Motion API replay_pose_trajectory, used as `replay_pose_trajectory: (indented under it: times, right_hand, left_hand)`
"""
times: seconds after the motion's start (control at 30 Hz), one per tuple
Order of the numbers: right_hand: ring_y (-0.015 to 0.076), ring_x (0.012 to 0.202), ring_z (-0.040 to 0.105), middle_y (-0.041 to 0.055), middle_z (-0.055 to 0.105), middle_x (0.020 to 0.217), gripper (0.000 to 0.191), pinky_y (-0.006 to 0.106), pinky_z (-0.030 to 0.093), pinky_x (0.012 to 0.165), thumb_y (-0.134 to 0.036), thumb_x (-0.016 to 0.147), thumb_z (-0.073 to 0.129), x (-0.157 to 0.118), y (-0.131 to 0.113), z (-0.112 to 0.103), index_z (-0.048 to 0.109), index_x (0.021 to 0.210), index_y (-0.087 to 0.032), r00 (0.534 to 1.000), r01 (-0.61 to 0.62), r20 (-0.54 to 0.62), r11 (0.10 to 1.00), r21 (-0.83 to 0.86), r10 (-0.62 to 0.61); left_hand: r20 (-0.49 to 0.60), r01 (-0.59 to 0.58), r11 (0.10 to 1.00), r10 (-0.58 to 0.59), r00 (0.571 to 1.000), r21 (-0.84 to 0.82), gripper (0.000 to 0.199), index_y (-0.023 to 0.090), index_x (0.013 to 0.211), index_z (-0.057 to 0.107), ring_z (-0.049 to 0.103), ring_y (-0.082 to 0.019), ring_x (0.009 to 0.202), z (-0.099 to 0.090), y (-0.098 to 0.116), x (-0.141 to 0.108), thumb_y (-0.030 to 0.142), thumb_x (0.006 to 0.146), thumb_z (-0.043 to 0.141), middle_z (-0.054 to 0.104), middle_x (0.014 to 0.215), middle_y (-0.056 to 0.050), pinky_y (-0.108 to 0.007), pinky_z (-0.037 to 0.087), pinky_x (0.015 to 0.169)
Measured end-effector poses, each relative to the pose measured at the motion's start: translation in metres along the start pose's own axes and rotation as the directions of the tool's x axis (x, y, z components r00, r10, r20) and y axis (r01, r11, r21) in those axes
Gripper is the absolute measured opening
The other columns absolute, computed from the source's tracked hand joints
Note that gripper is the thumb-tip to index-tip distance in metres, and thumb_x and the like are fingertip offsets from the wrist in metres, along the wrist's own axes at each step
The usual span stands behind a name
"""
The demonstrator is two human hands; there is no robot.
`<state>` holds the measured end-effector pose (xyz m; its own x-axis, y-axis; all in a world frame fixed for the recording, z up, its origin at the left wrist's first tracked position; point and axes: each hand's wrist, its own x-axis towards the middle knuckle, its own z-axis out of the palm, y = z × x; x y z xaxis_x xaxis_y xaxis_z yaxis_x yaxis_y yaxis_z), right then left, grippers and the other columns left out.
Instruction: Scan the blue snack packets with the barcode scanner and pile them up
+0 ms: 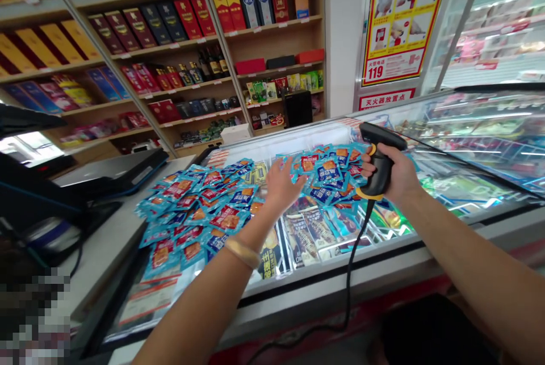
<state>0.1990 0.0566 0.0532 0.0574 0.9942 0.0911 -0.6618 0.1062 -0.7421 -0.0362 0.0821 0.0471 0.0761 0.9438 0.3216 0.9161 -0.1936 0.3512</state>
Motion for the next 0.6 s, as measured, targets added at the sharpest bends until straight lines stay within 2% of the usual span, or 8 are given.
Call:
replay_pose_trajectory:
  times: [0.1,0.2,0.33,0.43,0.53,0.6]
  right_hand:
    - [0.0071,0.046,0.043,-0.0014,0.052,0.064,0.020,0.019,0.041,0.041,-0.033,0.072,0.068,0.004,0.018,0.031,0.055,0.076,-0.018,0.996,-0.029,0.083,1.000,-0.004,0.030]
    - [0.0067,0.046,0.044,-0.0020,0.053,0.063,0.021,0.018,0.041,0.041,-0.033,0.072,0.069,0.008,0.047,0.070,0.055,0.075,-0.018,0.980,-0.124,0.154,0.992,-0.006,0.123]
    - [0.0069,0.044,0.045,-0.0026,0.053,0.060,0.019,0.019,0.041,0.040,-0.032,0.074,0.068,0.009,0.087,0.112,0.056,0.074,-0.017,0.943,-0.241,0.232,0.970,-0.016,0.238]
    - [0.0070,0.044,0.045,-0.0028,0.053,0.060,0.020,0.019,0.040,0.040,-0.033,0.073,0.068,0.008,0.108,0.121,0.056,0.075,-0.017,0.926,-0.280,0.250,0.959,-0.043,0.282]
    - [0.0067,0.044,0.045,-0.0023,0.053,0.061,0.021,0.019,0.040,0.041,-0.033,0.072,0.069,0.006,0.115,0.114,0.056,0.076,-0.017,0.921,-0.301,0.240,0.952,-0.062,0.307]
    - [0.0063,0.045,0.045,-0.0021,0.053,0.062,0.021,0.018,0.040,0.041,-0.032,0.072,0.069,0.005,0.114,0.106,0.057,0.076,-0.016,0.917,-0.323,0.225,0.944,-0.060,0.328]
  left_hand:
    - [-0.026,0.131,0.982,-0.128,0.991,0.137,0.065,0.022,0.143,0.041,0.040,-0.032,0.134,-0.024,-0.042,-0.004,0.050,0.086,0.053,0.045,0.144,-0.015,-0.046,0.034,0.108]
    - [-0.011,0.254,0.918,-0.263,0.965,0.304,0.072,0.020,0.142,0.043,0.044,-0.038,0.129,-0.041,-0.077,-0.012,0.057,0.081,0.054,0.050,0.138,-0.019,-0.050,0.036,0.103]
    - [0.024,0.236,0.871,-0.272,0.962,0.431,0.071,0.018,0.135,0.051,0.047,-0.040,0.124,-0.044,-0.099,-0.025,0.063,0.080,0.050,0.056,0.131,-0.020,-0.052,0.035,0.100]
    - [0.016,0.199,0.874,-0.230,0.973,0.443,0.062,0.017,0.129,0.055,0.050,-0.038,0.119,-0.040,-0.100,-0.032,0.059,0.083,0.047,0.062,0.122,-0.019,-0.050,0.035,0.099]
    - [-0.003,0.173,0.901,-0.187,0.982,0.398,0.061,0.015,0.129,0.056,0.053,-0.038,0.115,-0.039,-0.099,-0.034,0.053,0.082,0.052,0.066,0.116,-0.018,-0.051,0.035,0.099]
    - [-0.039,0.174,0.938,-0.170,0.985,0.301,0.059,0.016,0.130,0.056,0.054,-0.038,0.115,-0.040,-0.099,-0.033,0.049,0.081,0.056,0.066,0.116,-0.018,-0.052,0.035,0.100]
